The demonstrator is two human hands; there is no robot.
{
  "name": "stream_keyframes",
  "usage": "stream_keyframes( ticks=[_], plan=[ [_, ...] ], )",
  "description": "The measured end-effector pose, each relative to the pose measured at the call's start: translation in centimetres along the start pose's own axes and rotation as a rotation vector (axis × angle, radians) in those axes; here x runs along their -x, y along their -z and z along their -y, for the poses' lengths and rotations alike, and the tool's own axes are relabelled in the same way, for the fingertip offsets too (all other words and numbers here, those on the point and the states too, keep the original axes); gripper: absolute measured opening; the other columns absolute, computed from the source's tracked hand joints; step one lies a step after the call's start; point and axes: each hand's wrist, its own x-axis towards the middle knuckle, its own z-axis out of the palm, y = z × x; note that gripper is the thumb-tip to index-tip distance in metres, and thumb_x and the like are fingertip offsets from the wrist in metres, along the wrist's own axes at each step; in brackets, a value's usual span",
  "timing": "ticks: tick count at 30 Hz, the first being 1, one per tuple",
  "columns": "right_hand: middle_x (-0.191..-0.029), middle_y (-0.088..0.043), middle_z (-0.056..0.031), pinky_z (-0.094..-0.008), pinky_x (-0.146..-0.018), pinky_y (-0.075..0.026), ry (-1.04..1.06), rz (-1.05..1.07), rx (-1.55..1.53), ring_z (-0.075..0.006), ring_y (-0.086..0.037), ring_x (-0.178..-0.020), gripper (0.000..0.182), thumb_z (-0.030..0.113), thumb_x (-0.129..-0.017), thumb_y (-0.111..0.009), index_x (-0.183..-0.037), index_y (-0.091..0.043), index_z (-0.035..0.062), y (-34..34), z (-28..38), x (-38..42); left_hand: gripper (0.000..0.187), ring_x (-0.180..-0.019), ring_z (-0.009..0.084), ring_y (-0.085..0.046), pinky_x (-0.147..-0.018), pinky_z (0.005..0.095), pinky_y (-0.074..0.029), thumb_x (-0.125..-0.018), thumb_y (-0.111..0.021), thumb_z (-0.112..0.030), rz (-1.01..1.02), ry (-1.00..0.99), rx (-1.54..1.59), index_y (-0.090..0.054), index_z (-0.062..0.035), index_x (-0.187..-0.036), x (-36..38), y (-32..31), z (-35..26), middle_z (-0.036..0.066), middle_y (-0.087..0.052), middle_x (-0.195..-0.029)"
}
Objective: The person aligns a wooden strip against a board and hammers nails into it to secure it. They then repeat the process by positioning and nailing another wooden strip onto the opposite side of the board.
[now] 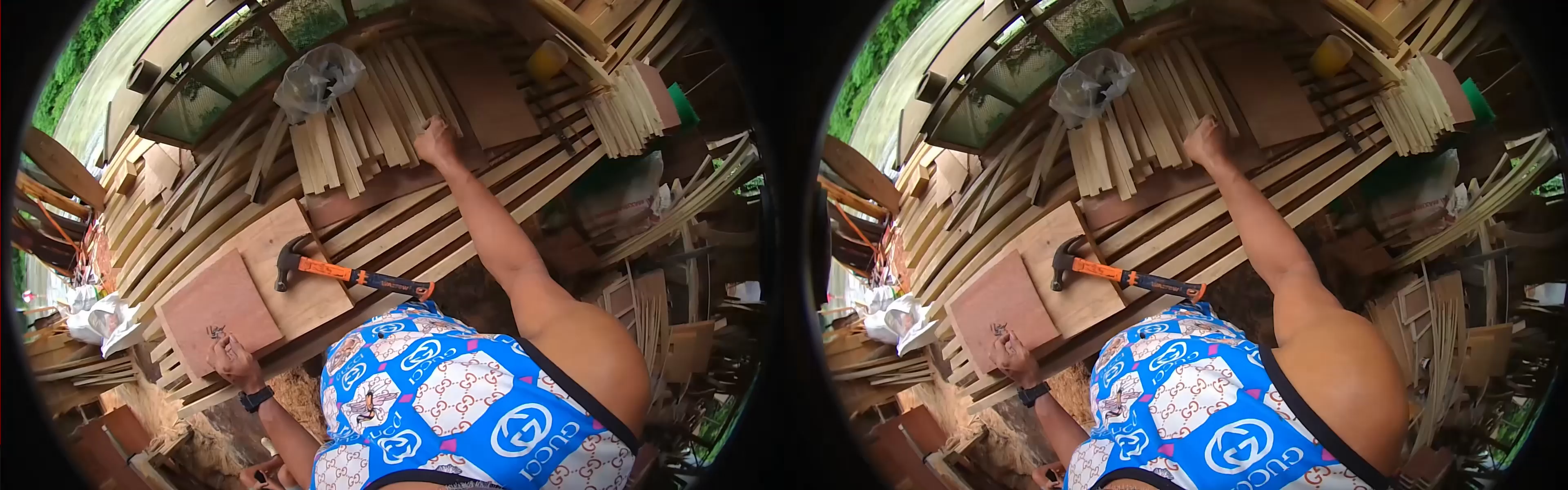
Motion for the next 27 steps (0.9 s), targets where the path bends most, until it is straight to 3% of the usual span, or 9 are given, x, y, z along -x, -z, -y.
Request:
stream_keyframes(
  ticks=[5,12,14,15,17,18,19,25,27],
  plan=[
    [-0.116,-0.072,-0.0323,-0.0466,-0.101,-0.055,0.031,-0.219,-0.17,-0.0451,-0.069,-0.116,0.043,0.01,-0.078,-0.068,-0.119,-0.07,-0.0056,0.5,0.0,1.3,0.011,-0.109,0.0372,-0.062,-0.1,0.0485,-0.052,-0.091,-0.072,-0.001,-0.086,-0.093,0.197,-0.071,0.004,-0.101,-0.8,0.8,-3.2,0.021,-0.068,-0.109],
    [-0.115,-0.071,-0.0341,-0.0483,-0.1,-0.056,0.119,-0.157,0.027,-0.048,-0.069,-0.11,0.037,0.012,-0.079,-0.067,-0.11,-0.073,-0.0063,0.7,-0.2,1.7,0.01,-0.109,0.0381,-0.063,-0.105,0.0472,-0.052,-0.092,-0.072,-0.001,-0.031,-0.15,0.174,-0.071,0.0041,-0.101,-1.7,0.6,-1.9,0.022,-0.068,-0.11],
    [-0.119,-0.073,-0.0284,-0.0457,-0.092,-0.061,0.031,-0.11,-0.115,-0.0388,-0.074,-0.108,0.055,0.008,-0.081,-0.06,-0.133,-0.064,-0.0084,1.2,-1.0,1.2,0.009,-0.109,0.0374,-0.063,-0.104,0.0469,-0.052,-0.093,-0.072,-0.001,-0.027,-0.15,0.191,-0.072,0.004,-0.101,-1.9,0.9,-2.3,0.021,-0.068,-0.11],
    [-0.119,-0.073,-0.0284,-0.0457,-0.092,-0.061,0.027,-0.108,-0.11,-0.0388,-0.074,-0.108,0.055,0.008,-0.081,-0.06,-0.133,-0.064,-0.0084,1.9,-1.0,1.5,0.009,-0.109,0.0374,-0.063,-0.104,0.0469,-0.052,-0.093,-0.072,-0.001,-0.021,-0.149,0.192,-0.072,0.004,-0.101,-1.8,1.3,-2.6,0.021,-0.068,-0.11],
    [-0.117,-0.071,-0.0231,-0.0422,-0.075,-0.063,-0.255,0.065,-0.79,-0.0301,-0.075,-0.096,0.064,0.004,-0.083,-0.055,-0.147,-0.054,-0.0078,3.7,-0.6,2.7,0.009,-0.107,0.0356,-0.064,-0.101,0.0463,-0.052,-0.093,-0.072,-0.002,-0.023,-0.127,0.253,-0.072,0.0046,-0.1,-1.9,1.9,-2.9,0.02,-0.068,-0.11],
    [-0.117,-0.068,-0.02,-0.0363,-0.063,-0.061,-0.29,0.159,-0.974,-0.0253,-0.074,-0.088,0.072,0.003,-0.085,-0.052,-0.155,-0.044,-0.007,3.8,-1.3,3.2,0.009,-0.107,0.0356,-0.064,-0.101,0.0463,-0.052,-0.093,-0.072,-0.002,-0.009,-0.126,0.26,-0.072,0.0046,-0.1,-1.8,2.0,-2.6,0.02,-0.068,-0.11],
    [-0.117,-0.068,-0.02,-0.0363,-0.063,-0.061,-0.292,0.159,-0.968,-0.0253,-0.074,-0.088,0.072,0.003,-0.085,-0.052,-0.155,-0.044,-0.007,3.6,-1.5,3.4,0.01,-0.106,0.0346,-0.064,-0.099,0.0457,-0.052,-0.094,-0.072,-0.002,-0.001,-0.102,0.252,-0.072,0.0048,-0.101,-1.7,2.2,-2.2,0.02,-0.069,-0.109],
    [-0.097,-0.074,-0.0141,-0.0366,-0.067,-0.059,-0.197,0.121,-0.639,-0.0233,-0.074,-0.086,0.048,0.013,-0.086,-0.063,-0.131,-0.069,-0.0029,3.3,-2.7,3.9,0.011,-0.101,0.0332,-0.064,-0.092,0.0435,-0.051,-0.095,-0.072,-0.003,0.003,-0.115,0.236,-0.071,0.006,-0.101,-1.3,3.1,-1.3,0.018,-0.069,-0.103],
    [-0.087,-0.076,-0.0141,-0.0375,-0.069,-0.058,0.256,-0.674,-0.145,-0.0213,-0.074,-0.08,0.037,0.015,-0.083,-0.069,-0.113,-0.073,-0.0069,2.0,-1.4,5.8,0.011,-0.101,0.0333,-0.065,-0.091,0.0432,-0.051,-0.095,-0.072,-0.003,0.014,-0.094,0.248,-0.071,0.0061,-0.101,-1.2,3.0,-1.1,0.018,-0.07,-0.103]
  ],
)
